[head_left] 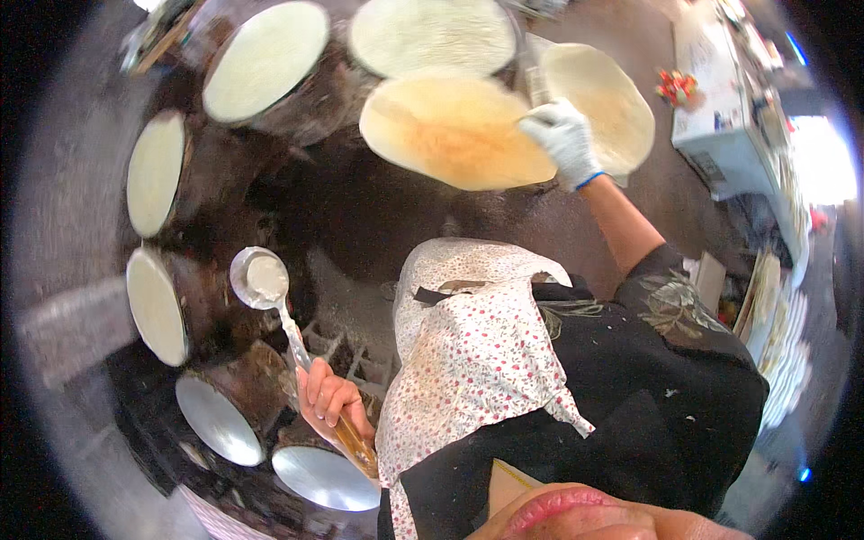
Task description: The person ladles batter onto multiple hot griddles, spreads it into thin crepes, flips them, and stacks the finished crepes. The person uses a ladle and a wooden spreader to manage several crepes at once.
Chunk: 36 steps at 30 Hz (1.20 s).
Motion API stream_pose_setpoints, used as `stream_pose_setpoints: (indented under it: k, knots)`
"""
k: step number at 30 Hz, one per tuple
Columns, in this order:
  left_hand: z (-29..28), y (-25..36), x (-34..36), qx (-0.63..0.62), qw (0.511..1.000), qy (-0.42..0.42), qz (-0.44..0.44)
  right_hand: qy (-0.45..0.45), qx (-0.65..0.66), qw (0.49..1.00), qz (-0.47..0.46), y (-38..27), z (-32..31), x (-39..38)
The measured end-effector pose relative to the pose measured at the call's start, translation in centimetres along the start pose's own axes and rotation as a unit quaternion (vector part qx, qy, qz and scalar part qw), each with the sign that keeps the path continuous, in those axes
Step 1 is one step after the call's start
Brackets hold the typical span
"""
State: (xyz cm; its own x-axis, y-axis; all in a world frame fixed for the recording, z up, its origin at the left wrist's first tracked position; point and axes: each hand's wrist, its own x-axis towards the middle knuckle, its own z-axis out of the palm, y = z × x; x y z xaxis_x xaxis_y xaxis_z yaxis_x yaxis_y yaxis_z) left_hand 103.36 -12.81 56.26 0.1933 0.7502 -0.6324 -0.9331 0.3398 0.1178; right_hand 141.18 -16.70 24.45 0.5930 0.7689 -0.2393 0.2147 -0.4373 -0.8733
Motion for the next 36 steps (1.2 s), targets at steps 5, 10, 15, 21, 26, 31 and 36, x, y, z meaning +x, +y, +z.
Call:
stream_pose_setpoints:
  k: [5,10,15,21,26,31,36]
  knots:
    - [-1.9,0.4,1.1,-0.021,0.996,0.029,-0.084,0.212,0.315,0.898,0.221,12.3,-10.3,-2.3]
    - [-2.9,1.1,2.1,-0.02,0.996,0.019,-0.083,0.347,0.411,0.782,0.314,23.6,-11.0,2.1]
    - [-2.5,0.0,2.2,-0.015,0.992,-0.006,-0.124,0.384,0.36,0.735,0.427,29.1,-8.1,2.5]
    - [-3.3,-1.1,1.2,-0.004,0.994,-0.014,-0.11,0.379,0.388,0.757,0.363,29.9,-9.9,4.1]
    - [-3.8,-1.2,1.4,0.003,0.996,-0.02,-0.092,0.397,0.25,0.777,0.42,27.7,-12.8,6.8]
    - [-4.1,-1.3,1.9,-0.032,0.994,-0.015,-0.107,0.34,0.116,0.839,0.409,24.2,-14.2,5.4]
    - [-4.6,-1.3,2.2,-0.047,0.989,-0.023,-0.135,0.404,-0.102,0.837,0.354,19.9,-15.3,1.8]
